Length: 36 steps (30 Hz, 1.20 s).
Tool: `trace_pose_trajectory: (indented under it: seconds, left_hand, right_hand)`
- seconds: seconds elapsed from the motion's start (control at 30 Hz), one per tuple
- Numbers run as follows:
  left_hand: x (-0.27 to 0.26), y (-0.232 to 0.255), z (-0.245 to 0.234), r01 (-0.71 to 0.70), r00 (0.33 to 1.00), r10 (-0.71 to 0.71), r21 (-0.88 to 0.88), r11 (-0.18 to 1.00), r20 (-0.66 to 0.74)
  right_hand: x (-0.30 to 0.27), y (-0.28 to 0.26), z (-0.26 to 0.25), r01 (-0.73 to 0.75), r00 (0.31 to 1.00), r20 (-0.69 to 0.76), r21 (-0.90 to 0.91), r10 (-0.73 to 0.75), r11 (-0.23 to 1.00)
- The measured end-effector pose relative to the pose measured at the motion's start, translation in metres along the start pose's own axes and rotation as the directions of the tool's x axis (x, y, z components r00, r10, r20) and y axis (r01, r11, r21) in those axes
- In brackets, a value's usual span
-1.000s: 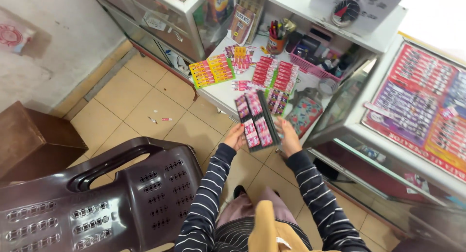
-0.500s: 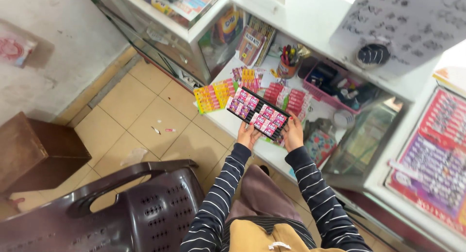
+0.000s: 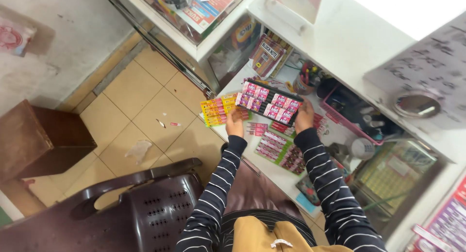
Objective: Organize and mark mobile phone credit vouchers in a shop setting.
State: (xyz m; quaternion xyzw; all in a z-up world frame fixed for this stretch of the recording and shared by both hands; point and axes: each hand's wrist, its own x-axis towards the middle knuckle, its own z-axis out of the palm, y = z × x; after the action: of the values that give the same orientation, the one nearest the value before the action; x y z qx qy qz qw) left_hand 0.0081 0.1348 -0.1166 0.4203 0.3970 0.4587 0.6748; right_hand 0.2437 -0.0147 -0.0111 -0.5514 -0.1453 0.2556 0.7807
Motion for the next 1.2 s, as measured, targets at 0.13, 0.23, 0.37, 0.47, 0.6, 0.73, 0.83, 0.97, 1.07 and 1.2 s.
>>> trace_pose_trajectory:
  seconds: [0.13, 0.23, 0.37, 0.47, 0.6, 0.73, 0.83, 0.97, 1.07, 1.2]
  left_hand:
    - [0.038, 0.118, 0.037, -0.173, 0.985, 0.164, 0.253, 0.952, 0.056]
    - [0.081, 0.140, 0.053, -0.207, 0.976, 0.152, 0.452, 0.868, 0.155]
    - [0.148, 0.118, 0.054, -0.212, 0.962, 0.087, 0.513, 0.832, 0.258]
    - [0.190, 0.069, 0.042, -0.282, 0.919, 0.052, 0.560, 0.779, 0.390]
    - [0.205, 0.059, 0.045, -0.174, 0.902, -0.084, 0.535, 0.827, 0.424]
    - [0.203, 0.068, 0.047, -0.108, 0.891, -0.158, 0.537, 0.836, 0.426]
    - [0.205, 0.068, 0.044, -0.091, 0.887, -0.180, 0.544, 0.834, 0.425]
    - [0.207, 0.081, 0.045, -0.039, 0.879, -0.245, 0.573, 0.818, 0.410]
    - [0.209, 0.082, 0.042, 0.017, 0.861, -0.299, 0.565, 0.825, 0.412]
    - [0.220, 0.062, 0.030, 0.035, 0.861, -0.294, 0.528, 0.848, 0.415]
  right_hand:
    - [0.042, 0.006, 0.028, -0.107, 0.990, -0.093, -0.038, 0.103, 0.994]
    - [0.064, 0.020, 0.039, 0.099, 0.993, -0.047, -0.159, -0.107, 0.982]
    - [0.080, 0.034, 0.062, -0.061, 0.985, -0.169, -0.142, 0.036, 0.988]
    - [0.086, 0.056, 0.065, -0.051, 0.977, -0.210, -0.150, 0.019, 0.987]
    - [0.082, 0.065, 0.072, -0.021, 0.973, -0.217, -0.416, -0.077, 0.909]
    - [0.085, 0.066, 0.081, -0.073, 0.970, -0.237, -0.456, -0.043, 0.887]
    - [0.092, 0.076, 0.076, -0.028, 0.975, -0.211, -0.419, -0.068, 0.908]
    - [0.099, 0.091, 0.059, -0.061, 0.978, -0.186, -0.677, -0.090, 0.733]
    - [0.085, 0.061, 0.073, 0.073, 0.948, -0.103, -0.850, -0.302, 0.521]
    - [0.038, -0.039, 0.147, 0.244, 0.900, 0.123, -0.937, -0.418, 0.250]
